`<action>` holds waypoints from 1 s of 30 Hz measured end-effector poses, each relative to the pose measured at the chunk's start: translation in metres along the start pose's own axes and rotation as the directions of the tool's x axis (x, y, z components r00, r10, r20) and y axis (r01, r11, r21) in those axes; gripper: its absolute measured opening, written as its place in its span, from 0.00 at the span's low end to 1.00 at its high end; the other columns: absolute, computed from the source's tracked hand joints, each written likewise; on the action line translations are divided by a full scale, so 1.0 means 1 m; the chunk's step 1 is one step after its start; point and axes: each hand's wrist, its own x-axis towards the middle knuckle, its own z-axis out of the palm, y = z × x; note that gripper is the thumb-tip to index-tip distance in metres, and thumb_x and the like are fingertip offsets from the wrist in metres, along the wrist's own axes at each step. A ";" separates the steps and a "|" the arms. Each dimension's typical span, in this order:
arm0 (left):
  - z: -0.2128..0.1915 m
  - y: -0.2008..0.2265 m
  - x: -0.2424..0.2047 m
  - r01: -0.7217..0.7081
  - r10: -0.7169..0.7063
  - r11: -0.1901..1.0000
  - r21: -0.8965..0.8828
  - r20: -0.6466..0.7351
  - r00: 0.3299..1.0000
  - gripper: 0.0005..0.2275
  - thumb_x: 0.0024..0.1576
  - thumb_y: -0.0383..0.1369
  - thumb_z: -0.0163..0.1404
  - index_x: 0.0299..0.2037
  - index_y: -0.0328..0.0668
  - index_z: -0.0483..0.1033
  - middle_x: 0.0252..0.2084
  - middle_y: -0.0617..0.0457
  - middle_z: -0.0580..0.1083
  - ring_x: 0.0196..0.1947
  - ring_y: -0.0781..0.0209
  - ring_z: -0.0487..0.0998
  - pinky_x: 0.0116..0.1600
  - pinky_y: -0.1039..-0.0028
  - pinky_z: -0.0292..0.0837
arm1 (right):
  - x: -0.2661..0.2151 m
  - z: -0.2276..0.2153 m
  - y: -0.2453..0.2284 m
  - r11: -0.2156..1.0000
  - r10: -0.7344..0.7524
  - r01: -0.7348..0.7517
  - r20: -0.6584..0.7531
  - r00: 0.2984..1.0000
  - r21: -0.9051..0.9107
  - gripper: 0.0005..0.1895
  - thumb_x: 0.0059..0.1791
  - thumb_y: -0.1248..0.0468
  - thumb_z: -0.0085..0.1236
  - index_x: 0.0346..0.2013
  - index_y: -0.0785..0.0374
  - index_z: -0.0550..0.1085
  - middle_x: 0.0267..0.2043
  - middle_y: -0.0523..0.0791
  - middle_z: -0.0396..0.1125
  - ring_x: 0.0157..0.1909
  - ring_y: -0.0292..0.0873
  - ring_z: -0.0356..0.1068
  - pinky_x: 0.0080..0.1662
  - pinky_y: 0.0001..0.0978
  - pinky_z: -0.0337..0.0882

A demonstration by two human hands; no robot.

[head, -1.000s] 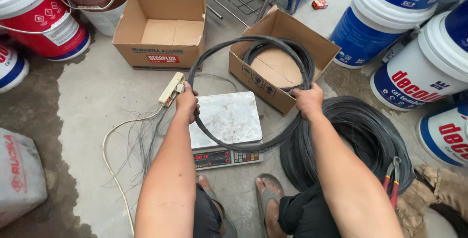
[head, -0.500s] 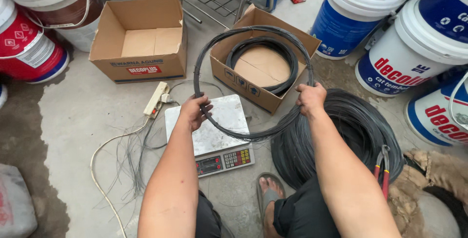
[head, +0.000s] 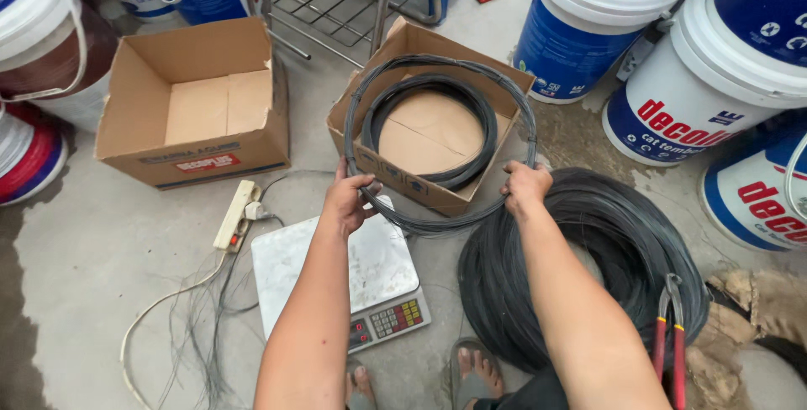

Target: The person weighs a coil of black wire on a digital scale, then places it into a cardboard box. They then pick up a larger coil of wire and use pliers to cut a section of it. Finally, they coil the cut wire by hand.

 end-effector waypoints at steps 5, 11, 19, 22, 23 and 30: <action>0.002 -0.032 0.139 -0.117 0.116 0.992 -0.043 -0.023 0.993 0.33 0.45 0.23 0.52 0.60 0.57 0.53 0.45 0.51 0.67 0.40 0.56 0.70 0.47 0.53 0.63 | 0.013 0.035 -0.019 0.991 -0.072 0.056 -0.132 0.989 -0.120 0.21 0.30 0.78 0.55 0.35 0.65 0.61 0.16 0.46 0.53 0.08 0.42 0.52 0.10 0.35 0.54; 0.016 -0.028 0.194 -0.237 0.237 0.967 -0.092 -0.011 0.971 0.28 0.44 0.22 0.51 0.57 0.46 0.62 0.46 0.51 0.65 0.41 0.61 0.68 0.45 0.71 0.66 | 0.046 0.067 -0.012 0.986 -0.141 0.123 -0.161 0.977 -0.113 0.19 0.30 0.78 0.54 0.31 0.65 0.61 0.15 0.46 0.54 0.06 0.41 0.52 0.10 0.33 0.52; 0.036 -0.011 0.220 -0.309 0.307 0.939 -0.150 -0.039 0.951 0.39 0.44 0.29 0.57 0.65 0.44 0.45 0.65 0.42 0.50 0.62 0.45 0.56 0.61 0.57 0.57 | 0.082 0.095 0.026 0.961 -0.225 0.192 -0.162 0.961 -0.197 0.14 0.31 0.75 0.56 0.27 0.64 0.64 0.15 0.48 0.56 0.06 0.42 0.55 0.09 0.30 0.55; 0.044 -0.004 0.213 -0.325 0.323 0.945 -0.036 -0.055 0.945 0.44 0.42 0.32 0.58 0.66 0.48 0.40 0.67 0.37 0.43 0.66 0.41 0.45 0.65 0.57 0.46 | 0.088 0.092 0.050 0.969 -0.210 0.181 -0.170 0.963 -0.171 0.17 0.31 0.76 0.57 0.30 0.65 0.62 0.19 0.49 0.57 0.09 0.43 0.57 0.10 0.32 0.55; 0.052 0.006 0.198 -0.304 0.318 0.938 0.166 -0.067 0.946 0.43 0.41 0.37 0.56 0.66 0.48 0.41 0.67 0.37 0.40 0.67 0.42 0.37 0.66 0.59 0.35 | 0.081 0.092 0.054 0.870 -0.229 0.154 -0.108 0.967 -0.469 0.22 0.33 0.70 0.60 0.38 0.68 0.63 0.32 0.55 0.59 0.31 0.52 0.59 0.30 0.40 0.59; 0.046 -0.021 0.209 -0.194 0.188 0.828 0.526 0.066 0.980 0.39 0.42 0.46 0.52 0.65 0.56 0.47 0.68 0.38 0.39 0.67 0.42 0.30 0.67 0.60 0.26 | 0.028 0.114 0.024 0.345 0.022 0.149 0.167 0.986 -0.927 0.44 0.40 0.62 0.56 0.63 0.70 0.45 0.61 0.63 0.44 0.63 0.64 0.46 0.61 0.52 0.51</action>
